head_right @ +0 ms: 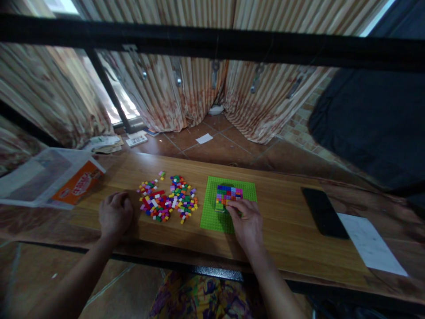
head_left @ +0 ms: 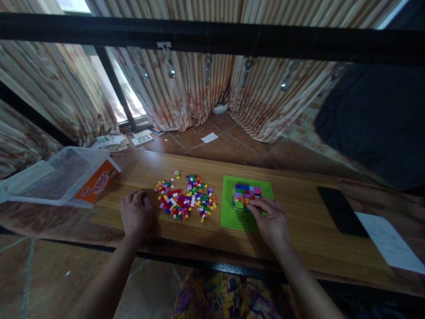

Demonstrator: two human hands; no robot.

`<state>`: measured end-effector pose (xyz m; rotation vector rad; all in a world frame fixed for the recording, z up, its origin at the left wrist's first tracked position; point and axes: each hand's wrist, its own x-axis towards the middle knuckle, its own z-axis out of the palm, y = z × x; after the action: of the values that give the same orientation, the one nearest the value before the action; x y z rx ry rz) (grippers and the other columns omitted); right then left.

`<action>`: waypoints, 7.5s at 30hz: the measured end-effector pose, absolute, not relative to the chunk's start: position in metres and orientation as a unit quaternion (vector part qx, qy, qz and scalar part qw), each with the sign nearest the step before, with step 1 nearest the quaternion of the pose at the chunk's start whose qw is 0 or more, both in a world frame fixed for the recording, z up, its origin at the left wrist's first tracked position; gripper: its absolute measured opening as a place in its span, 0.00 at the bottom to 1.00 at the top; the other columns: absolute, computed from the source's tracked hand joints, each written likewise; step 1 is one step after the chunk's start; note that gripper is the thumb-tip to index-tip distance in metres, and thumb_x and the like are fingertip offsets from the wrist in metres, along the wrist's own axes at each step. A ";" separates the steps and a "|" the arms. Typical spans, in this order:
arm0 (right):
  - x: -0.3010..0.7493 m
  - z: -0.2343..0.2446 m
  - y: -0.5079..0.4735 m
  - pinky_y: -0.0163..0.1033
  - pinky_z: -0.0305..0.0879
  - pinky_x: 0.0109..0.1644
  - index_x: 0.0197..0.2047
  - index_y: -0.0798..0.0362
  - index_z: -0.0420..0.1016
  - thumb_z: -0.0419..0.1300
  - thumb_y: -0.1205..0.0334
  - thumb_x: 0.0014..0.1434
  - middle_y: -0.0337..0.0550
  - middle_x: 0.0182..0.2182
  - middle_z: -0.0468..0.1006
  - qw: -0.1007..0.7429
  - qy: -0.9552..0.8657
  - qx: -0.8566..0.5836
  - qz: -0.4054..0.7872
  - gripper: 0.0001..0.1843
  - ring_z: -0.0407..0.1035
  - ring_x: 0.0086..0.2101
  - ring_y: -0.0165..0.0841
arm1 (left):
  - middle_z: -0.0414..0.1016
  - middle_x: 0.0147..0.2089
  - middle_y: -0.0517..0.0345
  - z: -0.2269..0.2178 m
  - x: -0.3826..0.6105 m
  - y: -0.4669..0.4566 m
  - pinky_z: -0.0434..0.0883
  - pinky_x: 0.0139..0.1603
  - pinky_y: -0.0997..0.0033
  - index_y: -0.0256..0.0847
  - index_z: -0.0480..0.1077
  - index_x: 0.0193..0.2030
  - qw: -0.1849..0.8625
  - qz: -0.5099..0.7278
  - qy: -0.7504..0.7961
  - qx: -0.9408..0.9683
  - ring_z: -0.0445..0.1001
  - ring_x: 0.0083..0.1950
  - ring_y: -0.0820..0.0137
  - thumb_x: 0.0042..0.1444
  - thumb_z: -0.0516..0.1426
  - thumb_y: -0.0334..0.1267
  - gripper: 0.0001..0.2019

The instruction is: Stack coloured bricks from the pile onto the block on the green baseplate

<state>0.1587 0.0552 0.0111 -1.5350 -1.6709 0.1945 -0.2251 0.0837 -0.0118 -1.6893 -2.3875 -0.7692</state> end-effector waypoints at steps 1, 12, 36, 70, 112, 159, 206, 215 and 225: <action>0.159 0.011 0.056 0.45 0.66 0.46 0.35 0.47 0.81 0.59 0.51 0.60 0.43 0.36 0.80 0.413 -0.673 -0.608 0.081 0.12 0.71 0.40 0.38 | 0.73 0.50 0.44 -0.012 -0.225 0.084 0.65 0.57 0.54 0.36 0.73 0.47 0.058 -0.253 -0.789 -0.557 0.68 0.53 0.55 0.57 0.48 0.37 0.16; 0.156 0.021 0.062 0.47 0.66 0.45 0.36 0.46 0.81 0.54 0.55 0.64 0.43 0.35 0.81 0.335 -0.751 -0.567 0.056 0.14 0.70 0.37 0.39 | 0.72 0.50 0.44 -0.010 -0.224 0.083 0.64 0.56 0.55 0.37 0.73 0.47 0.059 -0.254 -0.787 -0.559 0.68 0.52 0.55 0.57 0.49 0.37 0.16; 0.162 0.006 0.057 0.48 0.67 0.48 0.35 0.45 0.81 0.59 0.52 0.61 0.44 0.38 0.78 0.393 -0.711 -0.582 0.026 0.11 0.69 0.41 0.39 | 0.73 0.50 0.44 -0.012 -0.225 0.083 0.65 0.57 0.55 0.37 0.73 0.47 0.061 -0.255 -0.786 -0.560 0.68 0.53 0.56 0.58 0.48 0.37 0.17; 0.152 -0.009 0.063 0.55 0.57 0.60 0.61 0.52 0.64 0.60 0.49 0.56 0.54 0.55 0.69 0.449 -0.557 -0.683 0.150 0.32 0.63 0.53 0.44 | 0.72 0.50 0.45 -0.014 -0.226 0.084 0.64 0.58 0.56 0.38 0.72 0.46 0.063 -0.247 -0.787 -0.562 0.67 0.53 0.55 0.57 0.48 0.38 0.16; 0.123 0.017 0.020 0.41 0.66 0.46 0.44 0.51 0.75 0.58 0.56 0.61 0.44 0.39 0.77 0.530 -0.558 -0.625 0.129 0.11 0.71 0.39 0.34 | 0.74 0.47 0.45 -0.013 -0.223 0.082 0.65 0.55 0.55 0.37 0.73 0.46 0.069 -0.260 -0.781 -0.564 0.69 0.51 0.56 0.58 0.49 0.36 0.15; 0.035 -0.005 0.034 0.42 0.55 0.41 0.34 0.49 0.71 0.52 0.66 0.65 0.43 0.33 0.73 0.179 -0.852 -0.489 0.059 0.09 0.63 0.37 0.38 | 0.73 0.49 0.45 -0.012 -0.221 0.080 0.65 0.56 0.56 0.37 0.73 0.47 0.051 -0.274 -0.786 -0.551 0.68 0.52 0.57 0.58 0.49 0.36 0.15; 0.102 0.002 0.003 0.40 0.64 0.40 0.35 0.49 0.71 0.54 0.68 0.64 0.41 0.33 0.76 0.279 -0.760 -0.567 0.151 0.07 0.70 0.36 0.36 | 0.73 0.50 0.45 -0.011 -0.224 0.082 0.65 0.56 0.56 0.36 0.73 0.47 0.061 -0.241 -0.790 -0.560 0.68 0.51 0.55 0.58 0.48 0.38 0.17; 0.141 0.016 0.025 0.43 0.65 0.47 0.39 0.50 0.73 0.54 0.58 0.65 0.44 0.38 0.75 0.415 -0.659 -0.622 0.082 0.08 0.68 0.42 0.37 | 0.73 0.50 0.44 -0.016 -0.227 0.085 0.65 0.57 0.56 0.36 0.73 0.47 0.076 -0.242 -0.788 -0.561 0.69 0.52 0.55 0.57 0.48 0.38 0.17; 0.142 -0.007 0.043 0.51 0.60 0.56 0.37 0.49 0.77 0.57 0.54 0.62 0.48 0.50 0.70 0.451 -0.638 -0.623 0.037 0.10 0.63 0.52 0.40 | 0.73 0.50 0.44 -0.014 -0.225 0.084 0.65 0.57 0.56 0.36 0.73 0.46 0.069 -0.246 -0.789 -0.559 0.68 0.53 0.55 0.57 0.48 0.38 0.17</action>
<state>0.1420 0.0427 -0.0066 -1.5390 -1.5773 0.0912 -0.2255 0.0844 -0.0139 -1.6835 -2.3743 -0.7399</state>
